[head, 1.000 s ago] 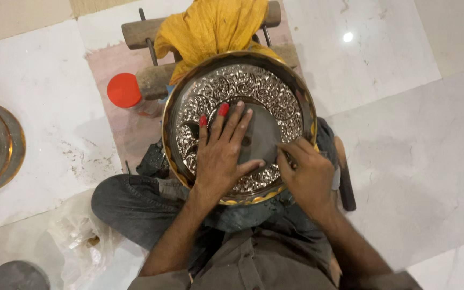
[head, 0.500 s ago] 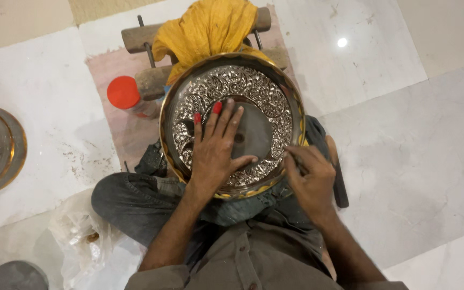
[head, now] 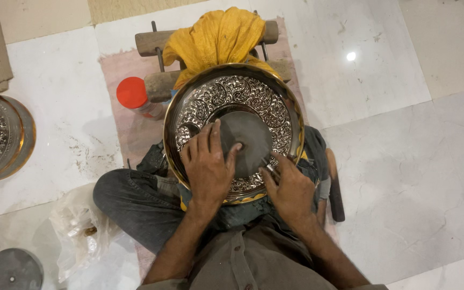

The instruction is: The person sits on the floor and uses a grinding disc to polish the center of a large ornate metal plate. They then switch to a wooden mallet and repeatedly tap the plate's surface to refine the finish.

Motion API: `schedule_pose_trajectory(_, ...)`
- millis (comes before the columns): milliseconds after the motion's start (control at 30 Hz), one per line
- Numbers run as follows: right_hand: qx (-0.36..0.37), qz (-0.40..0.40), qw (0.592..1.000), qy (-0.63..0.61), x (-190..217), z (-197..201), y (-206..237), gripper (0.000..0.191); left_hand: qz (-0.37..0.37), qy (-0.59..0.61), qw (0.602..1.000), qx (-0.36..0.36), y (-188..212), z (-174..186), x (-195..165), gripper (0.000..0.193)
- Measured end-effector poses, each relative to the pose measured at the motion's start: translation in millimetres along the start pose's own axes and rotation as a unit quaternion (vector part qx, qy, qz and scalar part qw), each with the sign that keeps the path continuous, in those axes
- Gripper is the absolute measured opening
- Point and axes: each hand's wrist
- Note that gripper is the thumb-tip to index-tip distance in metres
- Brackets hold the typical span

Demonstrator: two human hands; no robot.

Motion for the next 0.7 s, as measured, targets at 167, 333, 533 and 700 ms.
schedule_pose_trajectory(167, -0.012, 0.048, 0.999, -0.023, 1.7, 5.6, -3.8, 0.049, 0.077, 0.037, 0.996, 0.019, -10.8, 4.0, 4.2, 0.051)
schedule_pose_trajectory(333, 0.024, -0.004, 0.999, -0.029, 4.1, 6.5, -4.5, 0.05, 0.13, 0.141, 0.979, 0.068, -15.8, 9.4, 15.1, 0.026)
schedule_pose_trajectory(533, 0.003, -0.164, 0.916, -0.367, -24.0, 7.4, 0.9, 0.048, 0.231, 0.539, 0.804, 0.102, -0.4, 14.1, 18.5, 0.016)
schedule_pose_trajectory(700, 0.003, -0.177, 0.804, -0.568, -65.3, 5.5, -7.1, 0.006, 0.236, 0.673, 0.698, 0.066, -9.8, -0.5, -5.6, 0.019)
Point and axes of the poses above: each hand's wrist, its own y-axis away from the middle knuckle, its own z-axis out of the back of the hand, x = y × z, and after that the axes turned 5 degrees about -x, right-handed
